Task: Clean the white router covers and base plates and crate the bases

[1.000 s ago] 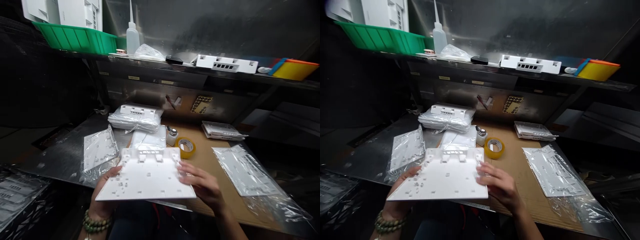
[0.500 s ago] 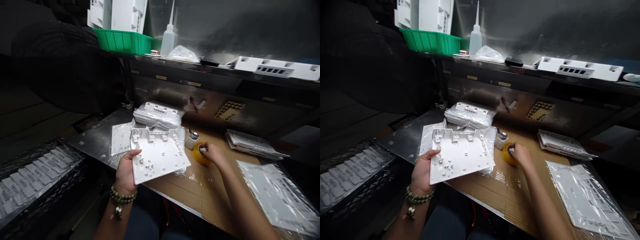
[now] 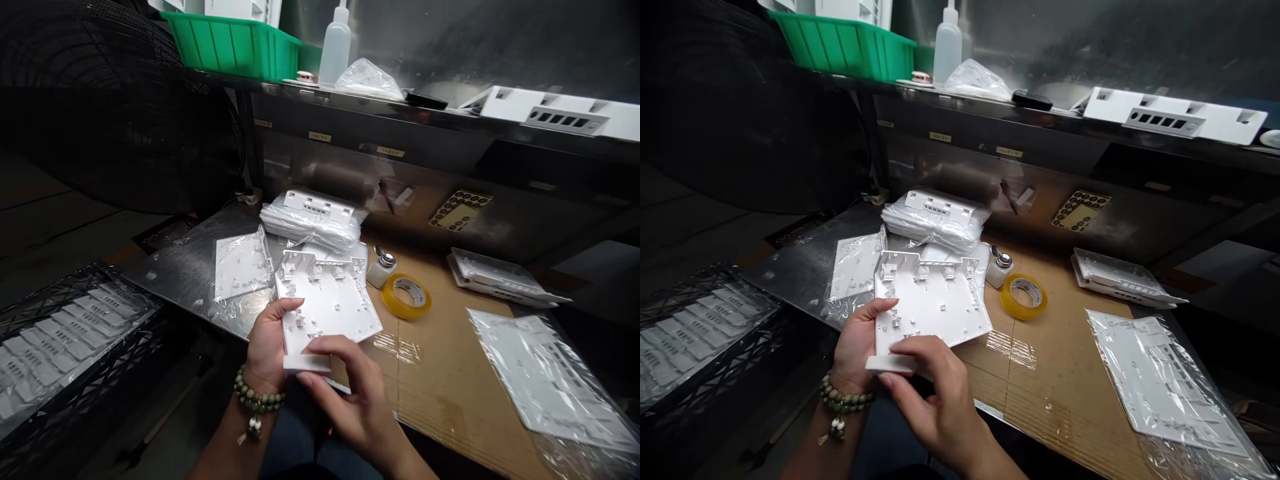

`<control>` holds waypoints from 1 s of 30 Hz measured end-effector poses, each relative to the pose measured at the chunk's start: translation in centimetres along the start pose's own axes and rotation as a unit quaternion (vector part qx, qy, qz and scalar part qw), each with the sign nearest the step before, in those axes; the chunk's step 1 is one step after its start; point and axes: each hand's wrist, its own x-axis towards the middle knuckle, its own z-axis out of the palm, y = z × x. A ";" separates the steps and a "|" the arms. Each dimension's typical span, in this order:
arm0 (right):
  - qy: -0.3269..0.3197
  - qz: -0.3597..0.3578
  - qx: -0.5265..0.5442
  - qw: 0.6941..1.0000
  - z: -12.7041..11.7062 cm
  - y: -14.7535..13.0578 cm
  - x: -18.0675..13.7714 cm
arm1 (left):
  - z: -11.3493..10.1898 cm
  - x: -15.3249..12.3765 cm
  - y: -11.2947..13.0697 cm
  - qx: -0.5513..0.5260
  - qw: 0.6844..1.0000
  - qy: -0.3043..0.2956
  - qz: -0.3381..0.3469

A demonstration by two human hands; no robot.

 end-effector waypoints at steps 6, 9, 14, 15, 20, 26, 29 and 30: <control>-0.048 -0.110 -0.153 0.981 -0.7 0.0 0.4 | -0.1 -0.2 0.0 -0.014 1.000 -0.010 -0.011; -0.063 -0.129 -0.191 0.971 -1.3 -0.6 0.6 | -0.7 0.1 -0.1 -0.007 1.000 -0.011 -0.004; -0.077 -0.109 -0.210 0.969 -1.9 -1.4 0.8 | -1.2 0.6 -0.2 0.019 0.998 -0.056 -0.005; -0.074 -0.109 -0.206 0.970 -1.7 -1.4 0.9 | -1.1 0.6 -0.2 0.019 0.998 -0.058 -0.013; -0.089 -0.093 -0.198 0.972 -1.7 -1.3 0.9 | -1.2 0.6 0.1 0.009 0.999 -0.025 -0.026; 0.052 0.110 -0.051 0.991 -6.1 0.6 -1.1 | -2.6 0.7 1.6 0.007 0.996 0.054 0.064; 0.199 0.184 0.021 0.962 -8.9 2.6 -3.0 | -3.5 0.5 2.6 0.024 0.991 0.060 0.118; 0.247 0.197 0.044 0.948 -9.7 3.3 -3.6 | -3.9 0.4 2.9 0.040 0.989 0.052 0.135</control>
